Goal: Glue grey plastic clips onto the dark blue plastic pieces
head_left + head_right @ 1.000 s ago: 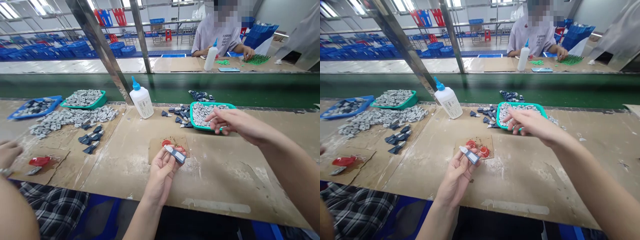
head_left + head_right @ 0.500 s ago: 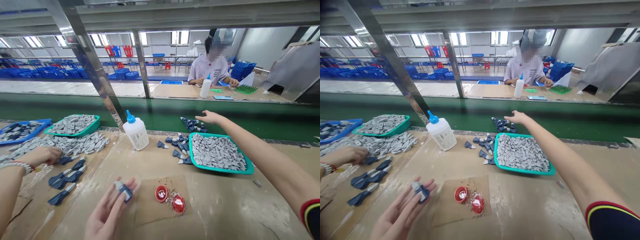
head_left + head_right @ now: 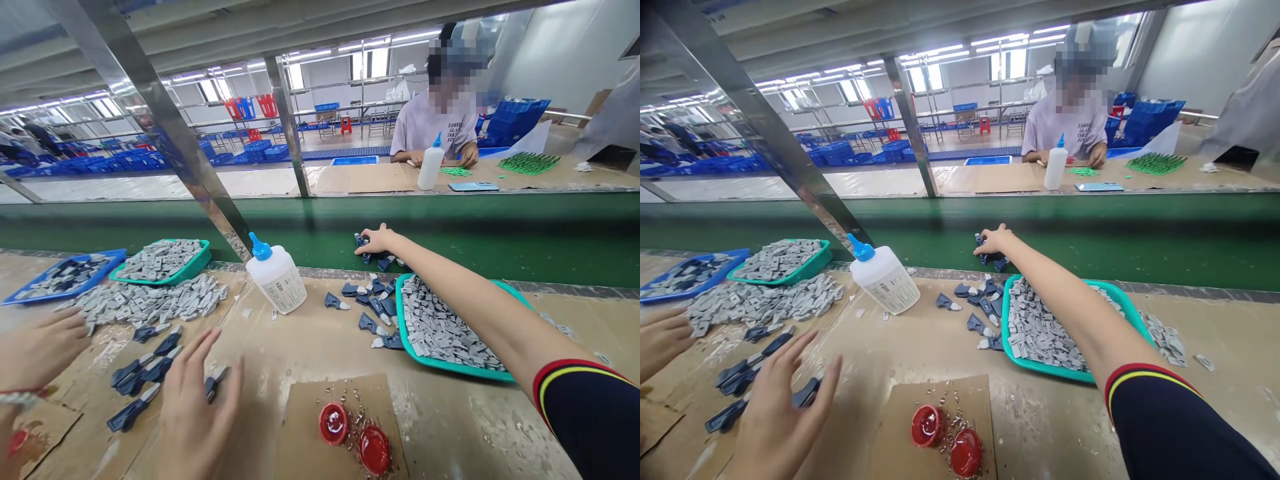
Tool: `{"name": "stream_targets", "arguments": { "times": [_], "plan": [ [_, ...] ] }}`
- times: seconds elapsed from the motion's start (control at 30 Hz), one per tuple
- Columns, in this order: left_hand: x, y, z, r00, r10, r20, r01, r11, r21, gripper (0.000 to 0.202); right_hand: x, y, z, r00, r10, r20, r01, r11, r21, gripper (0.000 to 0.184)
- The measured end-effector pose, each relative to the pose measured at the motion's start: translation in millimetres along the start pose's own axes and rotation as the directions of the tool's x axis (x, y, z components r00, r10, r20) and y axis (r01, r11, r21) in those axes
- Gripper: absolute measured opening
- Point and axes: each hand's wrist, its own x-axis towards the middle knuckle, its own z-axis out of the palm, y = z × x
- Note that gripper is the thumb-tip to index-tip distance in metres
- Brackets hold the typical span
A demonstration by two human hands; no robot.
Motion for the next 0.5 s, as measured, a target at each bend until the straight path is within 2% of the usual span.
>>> {"name": "stream_targets", "arguments": {
  "times": [0.1,0.2,0.27,0.37,0.43,0.5],
  "plan": [
    [43,13,17.5,1.000,0.004,-0.011,-0.006,0.989,-0.150,0.090,-5,-4,5,0.992,-0.126,0.022,0.126,0.992,-0.019,0.072],
    [84,15,43.7,0.998,-0.006,0.063,0.021,0.971,-0.238,0.115,-13,-6,4,0.968,-0.242,0.065,0.244,0.970,-0.019,0.060],
    [101,14,59.6,0.992,0.023,0.125,0.019,0.946,-0.323,0.109,-19,-8,1,0.941,-0.324,0.103,0.326,0.945,-0.006,0.052],
    [114,9,73.8,0.982,0.021,0.188,0.064,0.898,-0.435,0.079,-31,-15,-2,0.881,-0.451,0.145,0.453,0.891,0.017,0.044],
    [117,2,75.6,0.982,-0.027,0.185,0.108,0.889,-0.445,0.070,-43,-23,0,0.836,-0.524,0.163,0.528,0.849,0.026,0.046],
    [119,-7,71.5,0.983,-0.088,0.159,0.147,0.900,-0.411,0.073,-59,-33,4,0.793,-0.581,0.184,0.585,0.810,0.036,0.050]
  ]
}}
